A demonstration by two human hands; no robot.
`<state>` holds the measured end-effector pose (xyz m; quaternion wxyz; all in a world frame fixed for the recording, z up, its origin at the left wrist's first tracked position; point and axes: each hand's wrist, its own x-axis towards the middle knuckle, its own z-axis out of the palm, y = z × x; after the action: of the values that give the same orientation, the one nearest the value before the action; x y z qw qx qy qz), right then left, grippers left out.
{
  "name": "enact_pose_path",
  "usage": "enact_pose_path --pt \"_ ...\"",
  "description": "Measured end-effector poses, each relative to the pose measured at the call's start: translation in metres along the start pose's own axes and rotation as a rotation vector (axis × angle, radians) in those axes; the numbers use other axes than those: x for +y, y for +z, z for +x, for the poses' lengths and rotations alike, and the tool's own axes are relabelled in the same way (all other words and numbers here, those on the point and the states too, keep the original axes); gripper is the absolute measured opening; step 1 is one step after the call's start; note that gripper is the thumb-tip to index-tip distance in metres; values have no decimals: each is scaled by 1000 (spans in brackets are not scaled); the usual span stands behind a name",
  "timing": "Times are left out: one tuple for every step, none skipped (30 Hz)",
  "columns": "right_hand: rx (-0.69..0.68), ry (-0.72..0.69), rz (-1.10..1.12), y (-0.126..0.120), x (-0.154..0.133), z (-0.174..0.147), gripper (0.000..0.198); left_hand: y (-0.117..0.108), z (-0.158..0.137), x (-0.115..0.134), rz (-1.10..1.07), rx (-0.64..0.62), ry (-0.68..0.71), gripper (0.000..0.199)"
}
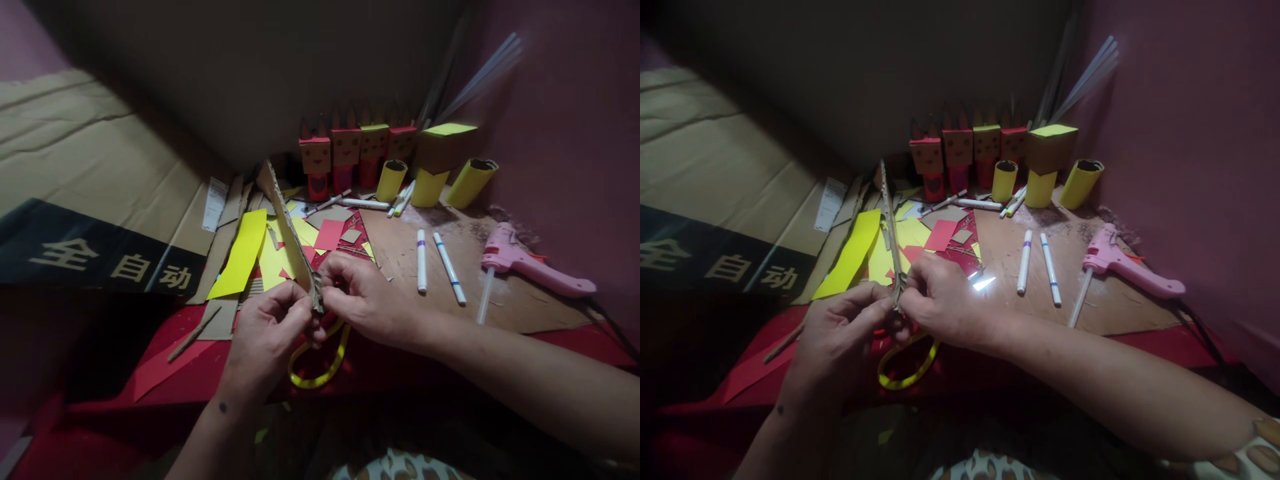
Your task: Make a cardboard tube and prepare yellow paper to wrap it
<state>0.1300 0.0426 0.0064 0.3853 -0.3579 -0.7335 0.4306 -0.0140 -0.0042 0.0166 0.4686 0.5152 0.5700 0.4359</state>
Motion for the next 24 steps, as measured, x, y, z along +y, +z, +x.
enact_pose_path --pt "0 28 41 1 1 0 12 0 0 0 -13 3 -2 19" --pt "4 56 87 2 2 0 11 0 -1 0 -29 6 -6 19" --pt "8 81 135 2 3 1 10 1 -1 0 -44 13 -8 19" --pt "15 102 180 3 4 1 9 1 -1 -1 -54 22 -9 19" --pt "21 120 220 4 5 1 9 2 -2 -1 -56 32 -7 19" --pt "26 135 252 4 6 1 9 3 -2 -1 -52 37 -4 19" --pt "26 142 272 5 7 1 9 3 -3 0 -44 42 1 20" --pt "22 145 279 5 7 1 9 3 -3 0 -30 43 6 20" --pt "18 142 279 5 7 0 9 2 -3 1 -10 37 11 20" --pt "10 132 273 4 7 0 9 2 -3 1 18 22 19 20" --pt "0 116 261 4 6 -1 10 0 -3 2 50 3 24 20" --pt "-8 94 241 4 6 -1 10 -2 -2 4 90 -19 27 20" --pt "-14 71 215 3 5 -2 10 -3 -1 5 137 -34 32 20" --pt "-20 43 181 3 4 -2 11 -6 1 7 189 -45 39 20" --pt "-25 13 142 3 3 -2 11 -8 2 9 241 -52 47 20" --pt "-31 -16 101 3 2 -2 12 -9 4 12 296 -52 59 21" --pt "-32 -44 63 3 1 -2 13 -11 5 14 349 -53 71 21" --pt "-33 -69 33 3 0 -2 15 -12 6 16 397 -57 85 21" --pt "-34 -90 11 3 -1 -2 16 -13 6 18 440 -63 95 22" --pt "-29 -103 -5 3 -2 -2 17 -13 6 19 477 -61 104 23" --pt "-22 -108 -16 4 -3 -2 17 -13 6 20 504 -49 112 24" --pt "-14 -105 -22 4 -3 -2 18 -12 5 19 519 -32 112 25" --pt "-7 -92 -24 4 -4 -2 18 -11 4 18 513 -14 105 25" --pt "0 -74 -22 5 -4 -3 17 -10 2 16 490 6 93 24"
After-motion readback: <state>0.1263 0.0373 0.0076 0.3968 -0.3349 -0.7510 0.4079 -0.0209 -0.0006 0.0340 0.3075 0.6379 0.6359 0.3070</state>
